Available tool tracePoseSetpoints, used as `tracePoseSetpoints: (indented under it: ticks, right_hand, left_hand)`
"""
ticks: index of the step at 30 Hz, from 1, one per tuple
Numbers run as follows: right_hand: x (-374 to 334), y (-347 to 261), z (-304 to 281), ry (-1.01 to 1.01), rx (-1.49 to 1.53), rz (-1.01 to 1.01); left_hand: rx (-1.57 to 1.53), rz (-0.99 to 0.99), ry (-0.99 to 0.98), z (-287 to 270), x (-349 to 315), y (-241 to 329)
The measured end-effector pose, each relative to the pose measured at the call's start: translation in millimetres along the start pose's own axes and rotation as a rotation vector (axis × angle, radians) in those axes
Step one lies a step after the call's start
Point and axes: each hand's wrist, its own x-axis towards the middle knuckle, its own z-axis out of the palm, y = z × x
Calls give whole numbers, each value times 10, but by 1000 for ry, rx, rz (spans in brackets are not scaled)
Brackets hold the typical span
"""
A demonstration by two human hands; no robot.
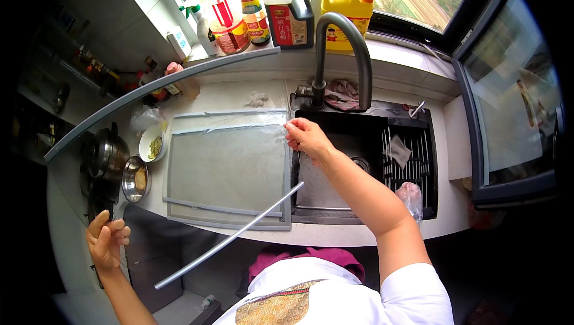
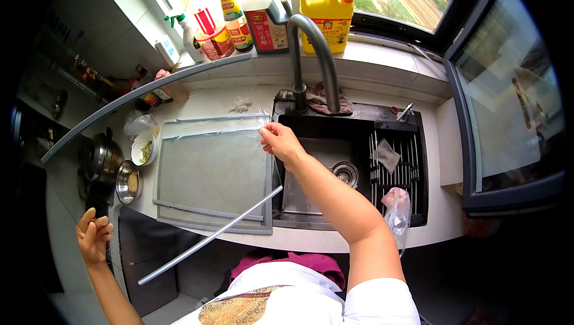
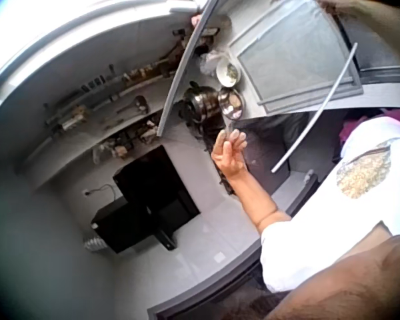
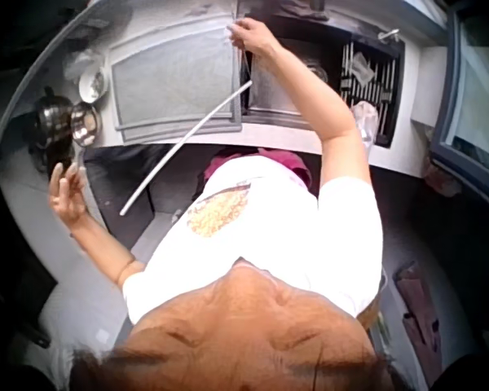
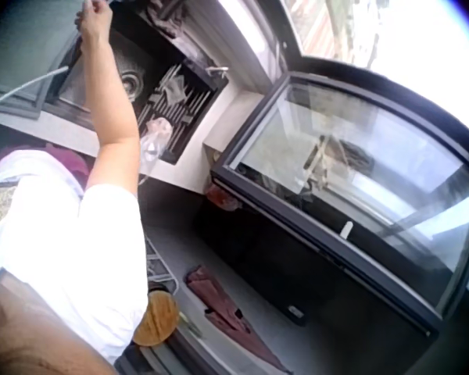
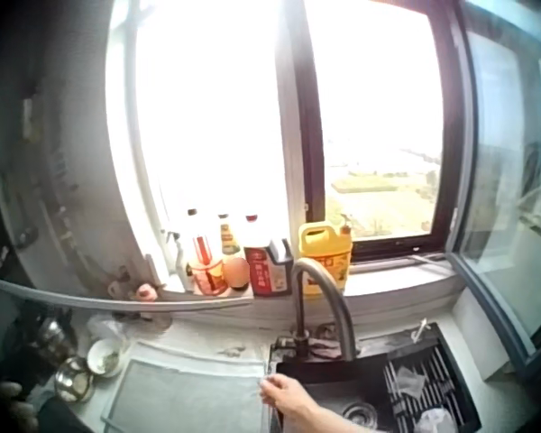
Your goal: The person rinses a glass shelf in a sink, wipes the adjacent surfaces with a cloth, and then wipes both sides of the glass shelf with the cloth.
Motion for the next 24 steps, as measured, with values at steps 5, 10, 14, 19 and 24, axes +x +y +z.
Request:
tracePoseSetpoints:
  ticks: [5,10,14,19,24]
  right_hand:
    - [-259,-312,20,-28,40,-157]
    - [-682,-449,-39,-16,46,-228]
    - [-1059,-376,-211,0,54,-329]
    - [-1477,-216,-452,154,83,-347]
    - [-1460,318,-837,283,266,-334]
  left_hand:
    - [-14,90,-49,-292,20,-136]
    - [-5,207,-109,-544,57,-210]
    - [7,291,-217,-478,165,-103]
    - [59,407,-363,-5,429,86]
    - [100,454,-514,939,659,345]
